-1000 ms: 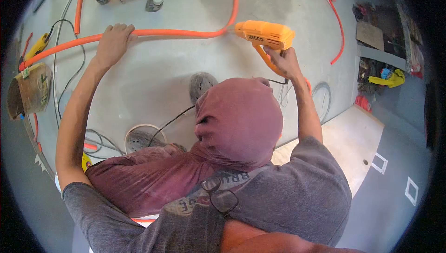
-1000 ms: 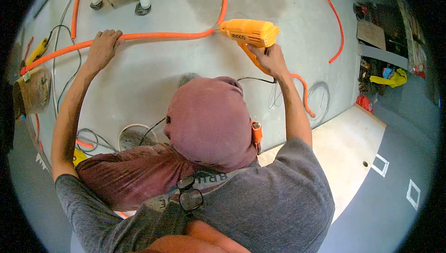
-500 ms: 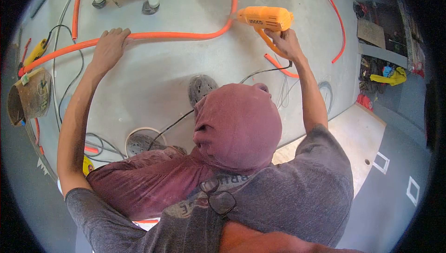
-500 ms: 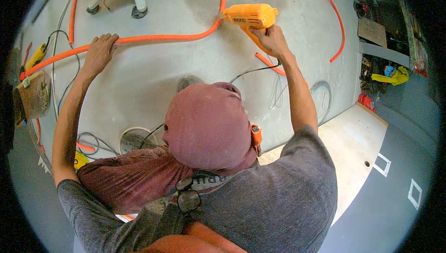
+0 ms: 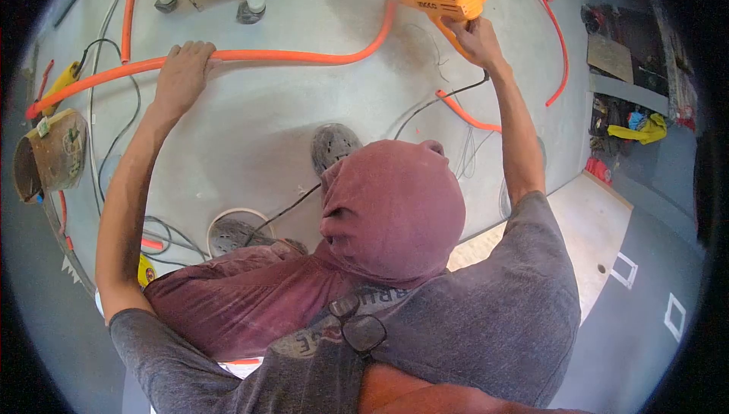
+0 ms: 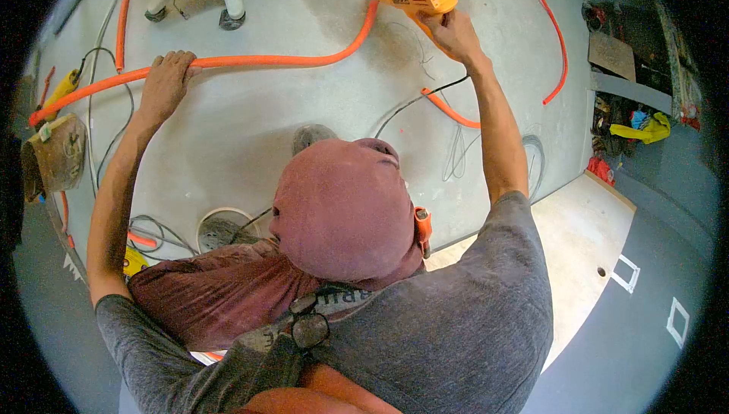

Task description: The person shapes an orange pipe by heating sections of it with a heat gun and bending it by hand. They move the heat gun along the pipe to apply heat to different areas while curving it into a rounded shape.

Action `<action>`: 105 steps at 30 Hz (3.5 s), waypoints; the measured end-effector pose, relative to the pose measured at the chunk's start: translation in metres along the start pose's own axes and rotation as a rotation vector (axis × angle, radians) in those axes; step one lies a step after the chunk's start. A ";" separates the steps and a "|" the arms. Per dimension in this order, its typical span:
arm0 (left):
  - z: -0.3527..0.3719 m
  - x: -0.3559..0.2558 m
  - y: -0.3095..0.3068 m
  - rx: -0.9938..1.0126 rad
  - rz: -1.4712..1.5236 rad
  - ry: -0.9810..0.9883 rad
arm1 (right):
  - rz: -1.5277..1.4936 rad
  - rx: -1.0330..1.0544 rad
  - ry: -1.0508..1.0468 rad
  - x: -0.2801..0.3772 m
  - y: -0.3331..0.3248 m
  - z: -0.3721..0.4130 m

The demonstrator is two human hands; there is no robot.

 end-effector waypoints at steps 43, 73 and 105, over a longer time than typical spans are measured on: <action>-0.006 -0.052 -0.055 -0.194 -0.333 0.006 | -0.222 0.086 0.048 0.057 0.047 0.096; 0.001 -0.058 -0.033 -0.086 -0.301 -0.050 | -0.605 0.119 -0.068 0.146 0.048 0.126; 0.014 -0.077 -0.014 0.022 -0.230 -0.022 | -0.227 -0.207 -0.023 0.064 0.082 0.156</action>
Point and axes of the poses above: each hand's wrist, its own z-axis away from the middle knuckle, its own y-axis out of the palm, x = y × z, the point moved 8 cm from there along -z, towards the middle knuckle, and after that the axes turned 1 degree about -x, right-handed, at the moved point
